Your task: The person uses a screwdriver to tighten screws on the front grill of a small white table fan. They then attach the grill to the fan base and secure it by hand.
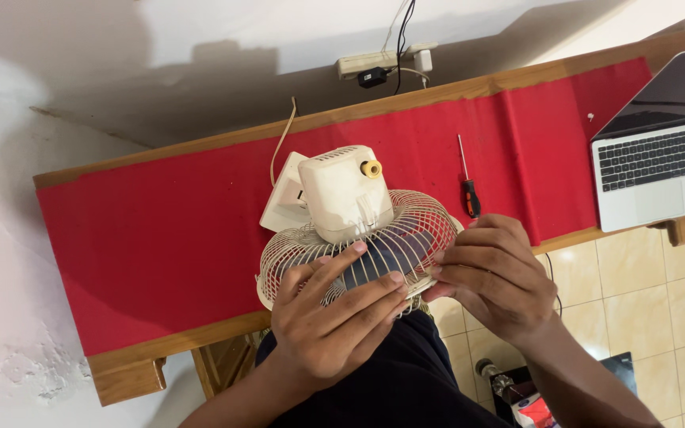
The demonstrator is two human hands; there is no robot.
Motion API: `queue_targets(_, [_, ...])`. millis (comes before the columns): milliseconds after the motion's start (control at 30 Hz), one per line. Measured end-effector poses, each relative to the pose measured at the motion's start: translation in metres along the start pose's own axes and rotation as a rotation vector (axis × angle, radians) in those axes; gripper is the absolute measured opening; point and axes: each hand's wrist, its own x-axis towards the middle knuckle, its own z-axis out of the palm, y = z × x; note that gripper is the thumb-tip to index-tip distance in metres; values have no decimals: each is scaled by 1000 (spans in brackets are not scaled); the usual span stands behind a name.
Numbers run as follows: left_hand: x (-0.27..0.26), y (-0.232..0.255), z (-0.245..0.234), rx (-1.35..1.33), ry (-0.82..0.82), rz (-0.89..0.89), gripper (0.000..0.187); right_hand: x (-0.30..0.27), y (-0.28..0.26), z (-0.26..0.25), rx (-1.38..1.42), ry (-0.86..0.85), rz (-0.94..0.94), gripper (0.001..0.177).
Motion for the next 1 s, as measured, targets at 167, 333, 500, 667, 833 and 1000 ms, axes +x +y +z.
queue_targets(167, [0, 4, 4, -5, 10, -29, 14, -3, 8, 10, 93, 36, -21, 29])
queue_targets(333, [-3, 5, 9, 7, 24, -25, 17, -11, 13, 19, 77, 78, -37, 32])
queue_targets(500, [-4, 8, 15, 40, 45, -13, 17, -15, 14, 23, 75, 105, -46, 33])
queue_targets(667, [-3, 7, 15, 37, 53, -1, 17, -17, 16, 27, 60, 120, -60, 30])
queue_targets(833, [0, 7, 9, 31, 20, 15, 15, -16, 15, 25, 88, 111, -67, 30])
queue_targets(1000, [-2, 7, 11, 44, 30, 28, 16, -15, 15, 29, 125, 148, -81, 28])
